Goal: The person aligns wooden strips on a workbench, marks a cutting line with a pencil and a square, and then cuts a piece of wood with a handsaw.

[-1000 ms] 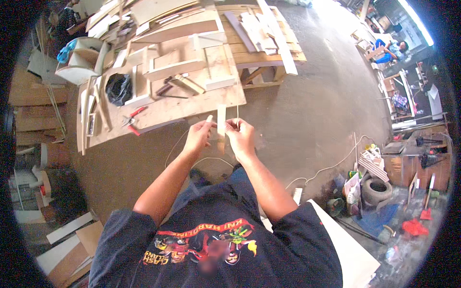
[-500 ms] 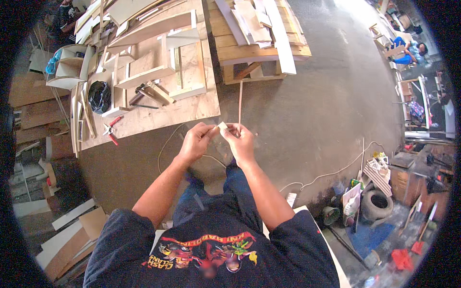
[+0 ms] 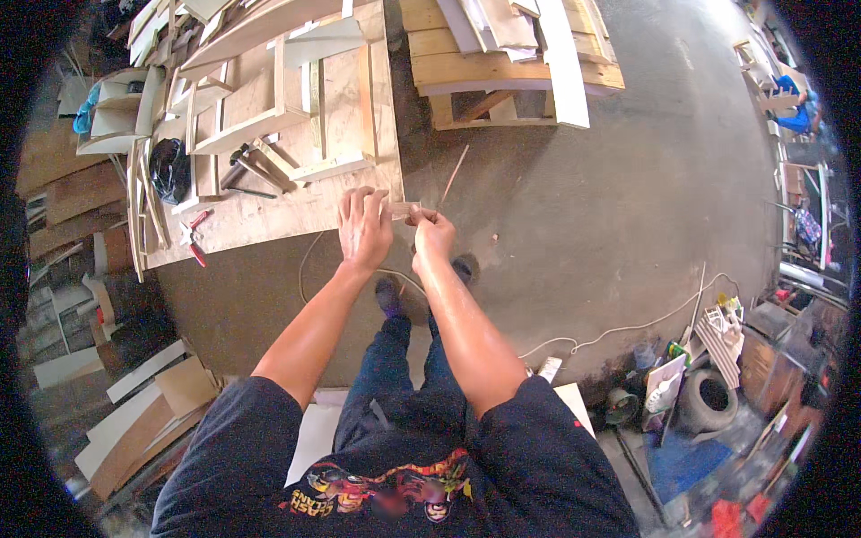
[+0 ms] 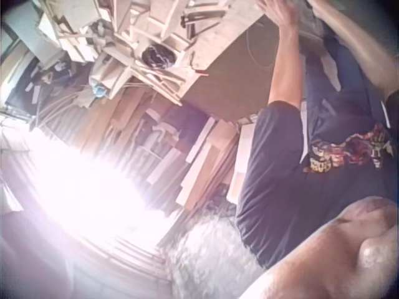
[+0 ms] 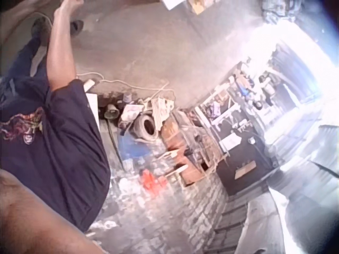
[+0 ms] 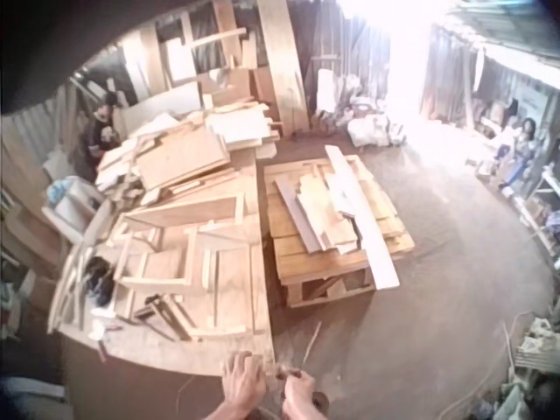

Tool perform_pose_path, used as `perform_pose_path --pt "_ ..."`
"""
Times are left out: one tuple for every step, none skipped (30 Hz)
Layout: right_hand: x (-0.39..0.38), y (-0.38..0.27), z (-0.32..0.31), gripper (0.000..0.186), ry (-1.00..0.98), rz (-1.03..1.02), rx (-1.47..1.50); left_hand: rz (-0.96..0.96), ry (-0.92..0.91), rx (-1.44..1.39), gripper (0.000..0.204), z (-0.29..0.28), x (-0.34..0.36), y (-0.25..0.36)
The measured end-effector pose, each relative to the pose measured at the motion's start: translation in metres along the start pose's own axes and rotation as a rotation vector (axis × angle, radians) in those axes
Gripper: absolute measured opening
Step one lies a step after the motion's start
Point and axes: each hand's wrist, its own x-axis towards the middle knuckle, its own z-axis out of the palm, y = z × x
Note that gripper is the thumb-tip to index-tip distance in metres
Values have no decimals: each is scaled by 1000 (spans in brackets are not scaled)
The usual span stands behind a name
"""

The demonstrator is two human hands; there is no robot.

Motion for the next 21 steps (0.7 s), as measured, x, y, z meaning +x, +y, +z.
perform_pose_path --pt "5 4 2 19 1 6 -6 -8 -4 0 32 7 -2 2" --pt "9 8 4 19 24 23 33 -128 46 -3 36 13 -4 5" --pt "9 11 6 18 44 44 72 -251 95 -1 41 17 -8 5" --pt "9 14 7 18 43 52 66 -259 91 3 41 25 -13 3" --pt "9 17 7 18 46 54 55 -519 174 42 44 34 -19 0" --pt "10 17 7 18 49 50 45 -776 261 79 48 39 -21 -1" --pt "12 20 6 18 48 53 39 -947 280 49 56 43 -20 -5" --pt "14 24 5 19 45 13 14 -953 280 49 56 50 -17 -8" --pt "14 25 6 20 41 -6 -3 -1152 326 56 60 56 -9 -7" --pt "11 24 8 20 34 -23 -18 -1352 376 67 65 60 -1 -8" --pt "8 24 10 22 41 -22 -17 -1359 381 72 65 63 8 -11" --pt "3 22 12 24 51 -22 -16 -1470 395 27 67 67 18 -13" --pt "-1 21 12 24 45 -19 -21 -1580 410 -20 69 70 26 -16" --pt "-6 19 12 26 13 -13 -2 -1688 425 -68 71 71 29 -16" --pt "-6 17 10 28 -12 -11 21 -1768 387 -170 72 60 40 -6" --pt "-3 18 10 28 -11 -11 21 -1768 385 -170 72 63 44 -8" --pt "0 19 9 27 5 -22 40 -1729 150 -90 73 67 50 -12" --pt "3 21 8 27 22 -32 59 -1704 29 -49 75 61 57 -4" --pt "7 22 6 27 28 -33 61 -1671 -90 -9 76 56 64 4" --pt "14 24 1 25 48 -49 59 -1793 3 -188 82 30 84 35" --pt "10 25 5 24 42 -50 58 -1854 69 -275 86 27 86 35"
